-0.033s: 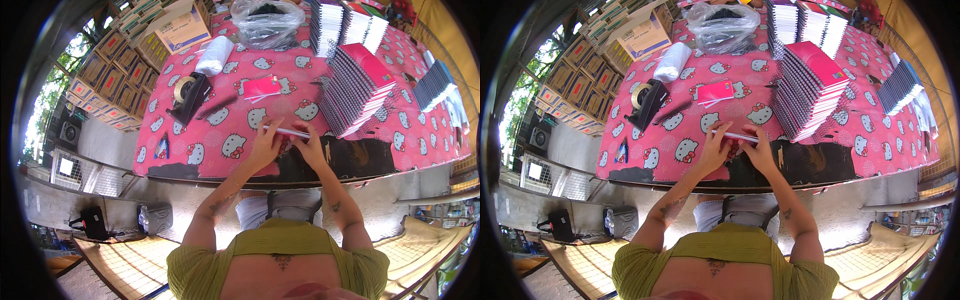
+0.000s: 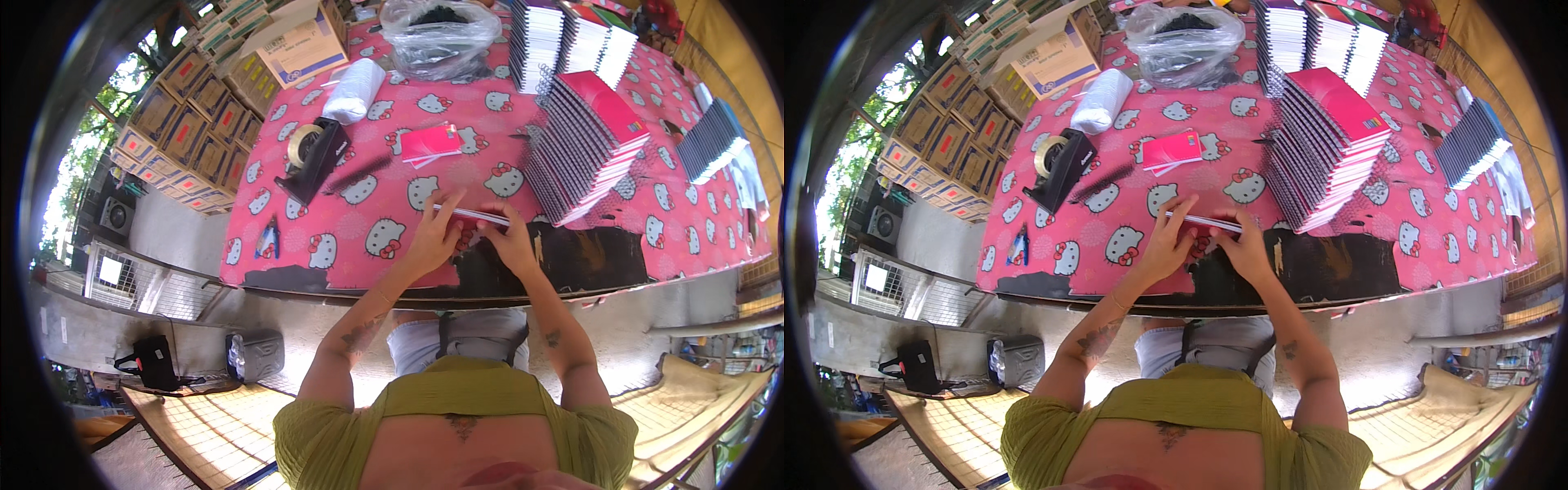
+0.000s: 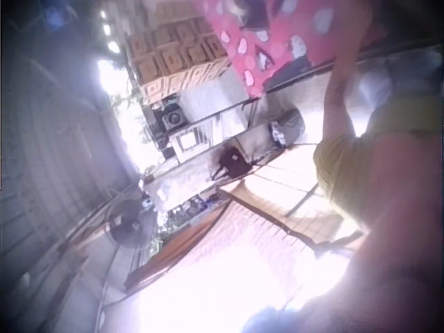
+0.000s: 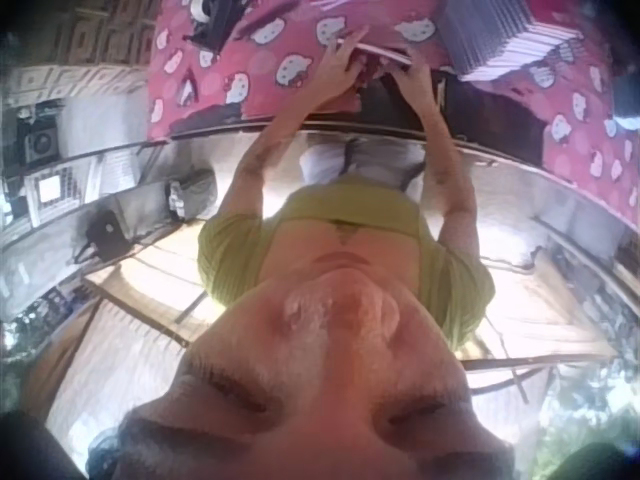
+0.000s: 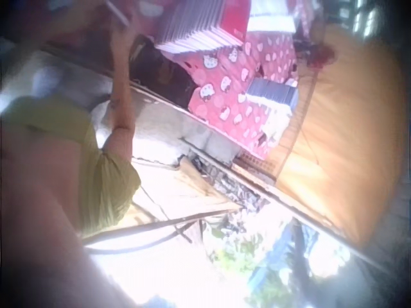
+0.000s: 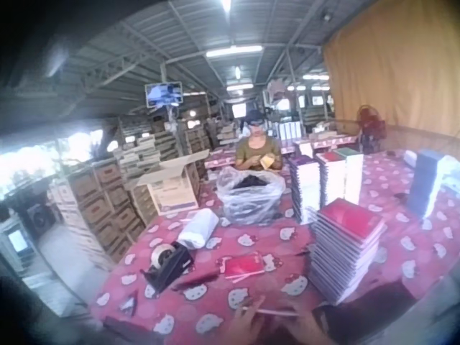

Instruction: The person places pink notebooks into plastic sleeves by hand and seals them using adhesive tape, working through a large stack at a table.

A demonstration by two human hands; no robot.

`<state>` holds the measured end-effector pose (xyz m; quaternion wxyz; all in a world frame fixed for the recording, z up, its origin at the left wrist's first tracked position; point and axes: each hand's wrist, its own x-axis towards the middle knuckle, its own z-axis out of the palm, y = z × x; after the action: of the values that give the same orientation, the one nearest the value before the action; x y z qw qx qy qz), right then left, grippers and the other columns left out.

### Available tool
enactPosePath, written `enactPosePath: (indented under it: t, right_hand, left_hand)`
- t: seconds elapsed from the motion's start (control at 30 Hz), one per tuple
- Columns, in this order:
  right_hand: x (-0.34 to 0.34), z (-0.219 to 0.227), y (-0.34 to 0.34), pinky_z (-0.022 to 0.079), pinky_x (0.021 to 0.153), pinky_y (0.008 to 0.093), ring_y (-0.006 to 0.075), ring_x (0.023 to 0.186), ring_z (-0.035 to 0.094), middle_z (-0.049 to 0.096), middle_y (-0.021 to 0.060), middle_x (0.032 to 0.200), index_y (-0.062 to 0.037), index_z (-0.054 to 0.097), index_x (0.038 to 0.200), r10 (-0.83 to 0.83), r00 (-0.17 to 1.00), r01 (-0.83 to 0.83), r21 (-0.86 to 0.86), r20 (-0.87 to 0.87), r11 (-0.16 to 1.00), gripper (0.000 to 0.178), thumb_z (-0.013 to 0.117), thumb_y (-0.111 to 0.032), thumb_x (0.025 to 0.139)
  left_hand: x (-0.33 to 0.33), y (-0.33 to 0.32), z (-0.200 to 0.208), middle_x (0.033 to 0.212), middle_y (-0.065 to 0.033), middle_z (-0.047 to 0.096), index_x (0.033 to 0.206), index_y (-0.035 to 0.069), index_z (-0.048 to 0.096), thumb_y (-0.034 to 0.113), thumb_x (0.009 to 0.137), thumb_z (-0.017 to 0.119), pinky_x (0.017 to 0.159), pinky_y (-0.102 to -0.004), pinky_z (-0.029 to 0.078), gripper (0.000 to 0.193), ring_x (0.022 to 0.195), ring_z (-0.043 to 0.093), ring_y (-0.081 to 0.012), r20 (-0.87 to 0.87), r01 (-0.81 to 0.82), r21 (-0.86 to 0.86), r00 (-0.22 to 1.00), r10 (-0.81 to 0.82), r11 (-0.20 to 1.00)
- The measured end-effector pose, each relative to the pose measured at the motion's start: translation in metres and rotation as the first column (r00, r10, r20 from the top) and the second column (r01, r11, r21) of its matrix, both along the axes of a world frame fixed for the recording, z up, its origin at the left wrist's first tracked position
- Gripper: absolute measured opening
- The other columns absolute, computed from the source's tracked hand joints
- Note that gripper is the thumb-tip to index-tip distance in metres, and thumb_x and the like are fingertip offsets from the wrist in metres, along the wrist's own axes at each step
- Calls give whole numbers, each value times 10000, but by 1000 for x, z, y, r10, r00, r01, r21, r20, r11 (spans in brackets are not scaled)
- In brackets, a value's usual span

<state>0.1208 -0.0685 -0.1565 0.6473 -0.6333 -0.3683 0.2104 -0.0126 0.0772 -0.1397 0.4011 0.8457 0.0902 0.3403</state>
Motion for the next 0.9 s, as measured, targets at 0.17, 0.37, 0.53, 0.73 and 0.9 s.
enactPosePath:
  t: [0.17, 0.37, 0.53, 0.73, 0.9]
  right_hand:
    - [19, 15, -7, 492, 794, 244, 86, 888, 615, 696, 28, 963, 12, 697, 1028, 5, 1000, -7, -106, -24, 994, 189, 743, -94, 878]
    - [7, 10, 11, 495, 835, 250, 90, 941, 606, 679, 48, 1034, -3, 668, 1092, 127, 979, -113, 95, -157, 989, 225, 724, -64, 883]
    - [9, 3, 6, 495, 846, 248, 96, 936, 601, 639, 39, 1057, -20, 590, 1184, 46, 987, -36, 70, -151, 997, 328, 717, -52, 883]
    - [4, 9, 8, 496, 803, 243, 86, 901, 592, 657, 29, 1018, -10, 650, 1180, 120, 983, -107, 96, -140, 990, 284, 691, -43, 900]
    - [14, -1, 6, 487, 791, 235, 68, 884, 584, 693, 16, 1000, -2, 691, 1165, 196, 971, -192, 40, -134, 981, 253, 677, -48, 917]
  left_hand:
    - [-21, 141, 20, 1205, -222, 585, 1281, -13, 584, 103, 838, 696, 974, -454, 445, 471, 1102, 548, -389, -44, -489, 586, 777, 628, 646]
    - [-48, 195, -15, 1063, -195, 620, 1004, -15, 621, 79, 871, 664, 790, -443, 508, 168, 890, 615, -358, 26, -422, 711, 815, 579, 562]
    - [-20, 120, 22, 952, -181, 593, 1035, -8, 543, -4, 910, 518, 780, -450, 491, 128, 872, 611, -359, 131, -559, 231, 829, 544, 797]
    - [-14, -2, -6, 1212, -148, 626, 1331, -24, 489, 20, 984, 440, 920, -333, 495, 353, 1038, 634, -224, 46, -184, -245, 979, 201, 952]
    - [-18, 35, 28, 1040, -88, 634, 1309, -2, 525, 98, 1022, 487, 679, -265, 472, 306, 804, 586, -110, 110, -236, -396, 947, 301, 887]
